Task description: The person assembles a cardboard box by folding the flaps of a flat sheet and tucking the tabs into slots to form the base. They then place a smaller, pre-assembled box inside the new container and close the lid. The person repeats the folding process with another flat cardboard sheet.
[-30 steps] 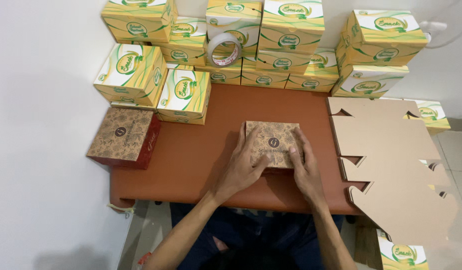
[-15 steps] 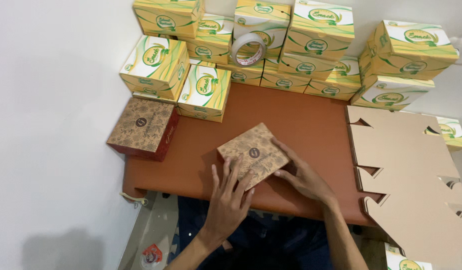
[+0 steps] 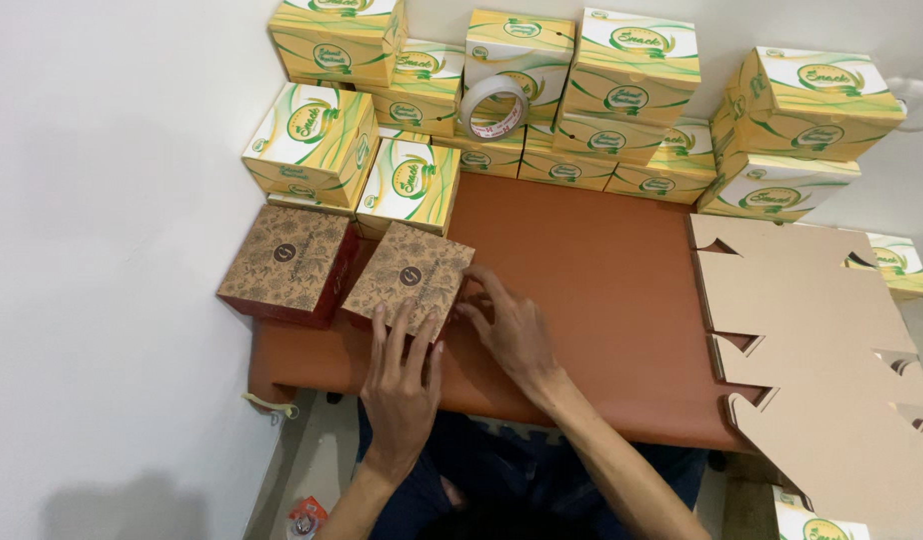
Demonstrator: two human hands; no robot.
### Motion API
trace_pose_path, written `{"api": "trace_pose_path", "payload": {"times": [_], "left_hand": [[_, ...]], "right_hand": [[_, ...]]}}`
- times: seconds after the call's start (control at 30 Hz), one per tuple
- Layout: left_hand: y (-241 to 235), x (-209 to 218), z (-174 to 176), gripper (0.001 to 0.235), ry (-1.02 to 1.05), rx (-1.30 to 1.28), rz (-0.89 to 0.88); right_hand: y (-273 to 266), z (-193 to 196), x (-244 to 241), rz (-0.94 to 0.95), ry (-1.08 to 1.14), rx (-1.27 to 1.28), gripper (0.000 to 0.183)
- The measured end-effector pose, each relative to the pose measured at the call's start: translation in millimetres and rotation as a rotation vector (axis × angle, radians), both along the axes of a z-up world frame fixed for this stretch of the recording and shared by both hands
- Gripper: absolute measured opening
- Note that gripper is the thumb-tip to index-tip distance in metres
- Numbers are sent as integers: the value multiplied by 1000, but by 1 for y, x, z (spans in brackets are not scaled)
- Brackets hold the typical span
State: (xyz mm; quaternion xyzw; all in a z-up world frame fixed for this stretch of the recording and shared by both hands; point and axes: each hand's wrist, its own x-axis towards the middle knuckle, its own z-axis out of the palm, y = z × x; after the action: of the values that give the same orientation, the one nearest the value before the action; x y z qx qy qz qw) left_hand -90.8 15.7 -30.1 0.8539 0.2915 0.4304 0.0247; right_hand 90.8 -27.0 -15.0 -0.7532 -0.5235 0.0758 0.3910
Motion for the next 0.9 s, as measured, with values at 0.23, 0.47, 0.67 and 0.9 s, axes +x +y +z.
{"api": "trace_pose_path", "payload": {"times": [0.23,0.47,0.67,0.9], "left_hand": [[21,1,4,31,32,4,104],[25,4,1,33,75,60,169],[14,7,3,41,105,94,122],[-15,60,24,6,-59,0,-268]], "right_hand": [[8,9,-6,240,67,-194,61],[-1,-10,2,312,-27,-239,56],[-88,-6,40,-46,-41,72,33],[-249,7,145,-623,-138,56,15]]}}
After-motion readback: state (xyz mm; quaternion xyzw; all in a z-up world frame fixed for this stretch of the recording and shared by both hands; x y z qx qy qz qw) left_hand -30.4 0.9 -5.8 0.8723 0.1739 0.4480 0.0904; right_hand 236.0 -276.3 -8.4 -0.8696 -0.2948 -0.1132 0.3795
